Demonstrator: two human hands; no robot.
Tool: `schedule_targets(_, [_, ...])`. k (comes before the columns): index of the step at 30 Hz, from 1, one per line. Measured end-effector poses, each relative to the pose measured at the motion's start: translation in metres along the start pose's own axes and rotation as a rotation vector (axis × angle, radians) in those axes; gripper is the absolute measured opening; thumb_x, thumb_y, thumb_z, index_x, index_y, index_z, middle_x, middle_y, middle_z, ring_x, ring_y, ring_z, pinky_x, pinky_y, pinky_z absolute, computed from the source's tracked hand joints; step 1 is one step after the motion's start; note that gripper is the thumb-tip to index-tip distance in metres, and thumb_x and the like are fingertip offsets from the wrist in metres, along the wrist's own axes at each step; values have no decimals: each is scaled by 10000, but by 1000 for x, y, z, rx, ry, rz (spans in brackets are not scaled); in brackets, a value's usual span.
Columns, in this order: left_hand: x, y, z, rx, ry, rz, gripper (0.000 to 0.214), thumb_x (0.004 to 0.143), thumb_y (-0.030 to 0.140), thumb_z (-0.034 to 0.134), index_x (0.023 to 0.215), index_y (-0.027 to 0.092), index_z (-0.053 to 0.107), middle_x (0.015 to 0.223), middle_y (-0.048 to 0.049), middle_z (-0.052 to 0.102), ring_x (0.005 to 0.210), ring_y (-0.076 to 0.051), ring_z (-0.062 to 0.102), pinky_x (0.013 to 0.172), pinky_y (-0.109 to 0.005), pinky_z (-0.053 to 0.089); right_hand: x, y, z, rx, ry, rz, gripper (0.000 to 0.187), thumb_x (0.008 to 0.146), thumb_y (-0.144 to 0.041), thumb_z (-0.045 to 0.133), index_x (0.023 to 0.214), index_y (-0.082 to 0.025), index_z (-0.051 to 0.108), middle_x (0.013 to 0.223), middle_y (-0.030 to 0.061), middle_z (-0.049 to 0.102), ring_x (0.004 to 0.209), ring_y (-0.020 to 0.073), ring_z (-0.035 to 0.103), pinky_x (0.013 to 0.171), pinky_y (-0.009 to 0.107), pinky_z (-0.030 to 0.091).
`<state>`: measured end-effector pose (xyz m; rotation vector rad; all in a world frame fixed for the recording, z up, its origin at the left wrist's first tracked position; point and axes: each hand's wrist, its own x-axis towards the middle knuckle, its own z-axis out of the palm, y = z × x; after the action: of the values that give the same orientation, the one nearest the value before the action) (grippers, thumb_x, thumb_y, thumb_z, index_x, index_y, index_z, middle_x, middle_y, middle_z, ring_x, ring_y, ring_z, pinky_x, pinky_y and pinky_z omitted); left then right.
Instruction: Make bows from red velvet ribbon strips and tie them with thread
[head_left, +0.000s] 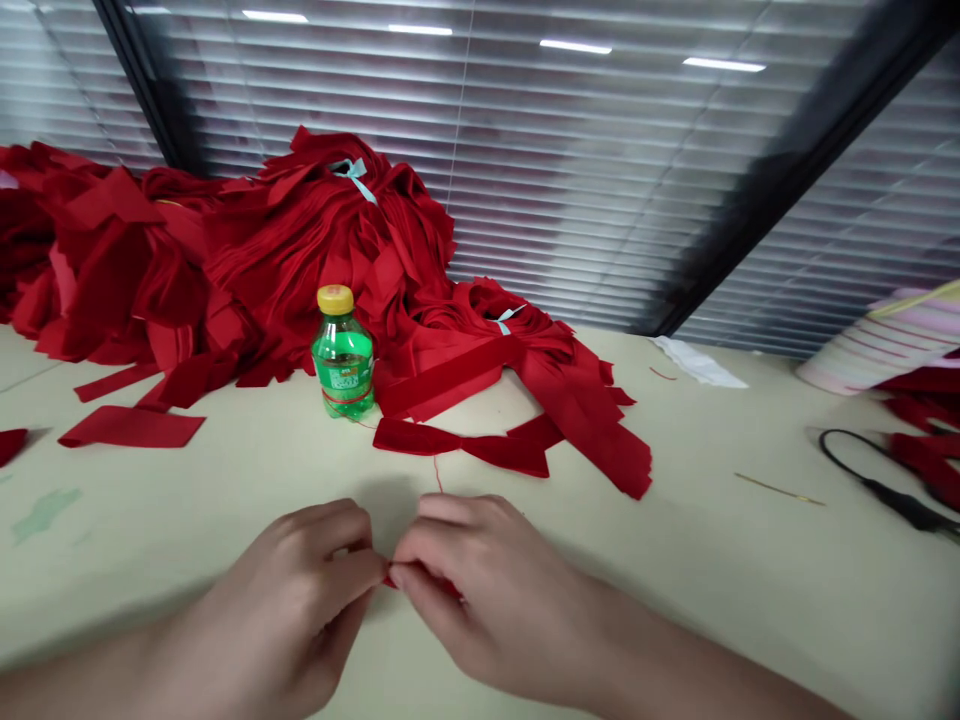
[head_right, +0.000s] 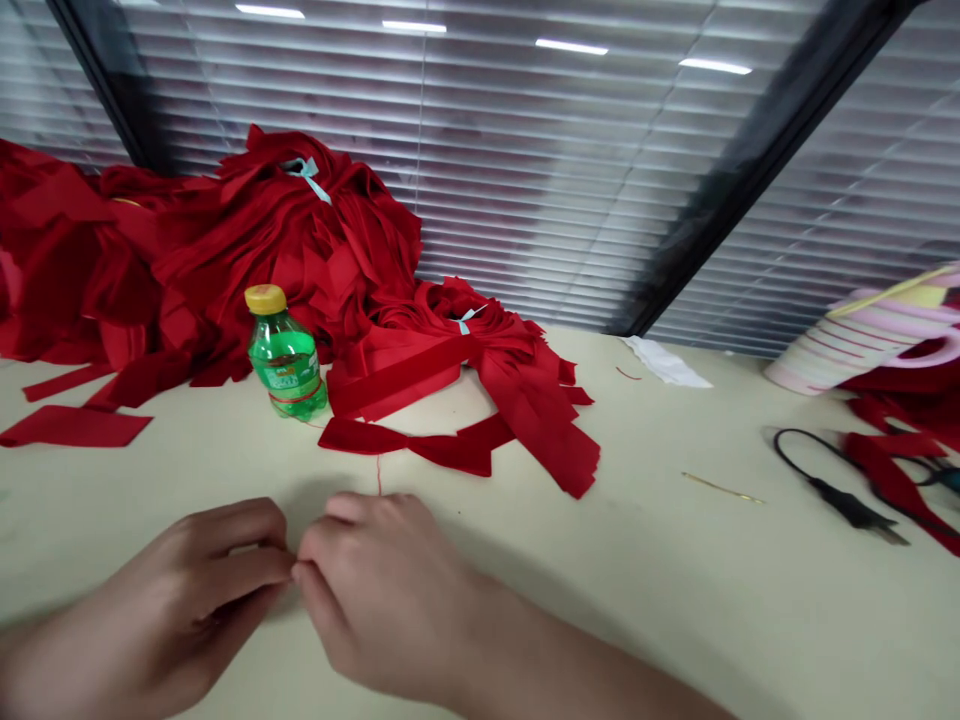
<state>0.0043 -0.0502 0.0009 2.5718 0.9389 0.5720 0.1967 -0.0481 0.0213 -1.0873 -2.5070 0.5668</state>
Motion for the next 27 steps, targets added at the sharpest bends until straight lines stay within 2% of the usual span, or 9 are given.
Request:
schedule_targets(3, [-2, -5, 2, 136, 37, 24, 254, 743, 0, 401, 631, 152, 571, 631, -43, 504, 567, -170, 481, 483, -281, 357, -4, -1, 6, -133, 4, -85, 210, 875, -136, 425, 710, -150, 554, 657, -5, 516, 589, 112, 480, 537, 254, 342])
schedule_targets(6, [-3, -8, 2, 236, 78, 30, 241, 721, 4, 410, 645, 158, 578, 629, -46, 503, 564, -191, 482, 481, -304, 346, -7, -2, 18, -185, 121, -150, 191, 834, -115, 427, 678, -158, 531, 648, -12, 492, 547, 103, 429, 513, 256, 322])
schedule_targets(11, [0, -12, -2, 254, 147, -128, 260, 781, 62, 409, 809, 168, 644, 663, -38, 531, 580, -194, 523, 510, -314, 395, -11, 3, 44, -321, 431, -272, 229, 729, -62, 417, 533, -172, 459, 531, -26, 352, 465, 115, 243, 435, 281, 220])
schedule_targets(15, [5, -19, -10, 243, 216, -240, 207, 811, 132, 415, 793, 176, 617, 669, -21, 522, 558, -165, 498, 491, -287, 368, -13, 13, 51, -405, 475, -316, 223, 721, -49, 423, 543, -169, 482, 529, -18, 351, 473, 122, 257, 445, 290, 215])
schedule_targets(20, [12, -23, -22, 438, 82, -220, 227, 775, 85, 399, 794, 165, 610, 679, -34, 511, 602, -189, 502, 519, -309, 354, -12, 10, 38, -293, 386, -168, 180, 738, -63, 433, 627, -156, 540, 636, 8, 448, 556, 118, 360, 515, 265, 277])
schedule_targets(23, [7, -17, -26, 602, -27, -186, 214, 713, 41, 408, 712, 165, 584, 673, -63, 528, 656, -245, 518, 543, -348, 365, -10, 3, 33, -249, 400, -161, 158, 735, -77, 447, 627, -157, 529, 677, 20, 453, 624, 132, 380, 573, 274, 302])
schedule_targets(25, [-3, -12, -25, 580, -141, -130, 215, 643, 22, 428, 677, 180, 570, 682, -67, 550, 639, -252, 518, 543, -357, 371, -9, 2, 34, -244, 421, -182, 141, 735, -92, 469, 621, -160, 518, 667, 15, 430, 640, 137, 372, 592, 286, 299])
schedule_targets(27, [-18, -7, -25, 443, -205, -72, 275, 588, 5, 436, 707, 203, 586, 706, -49, 574, 625, -230, 519, 570, -351, 382, -9, 3, 37, -228, 407, -215, 117, 720, -125, 509, 609, -163, 512, 668, 10, 423, 649, 138, 366, 609, 292, 300])
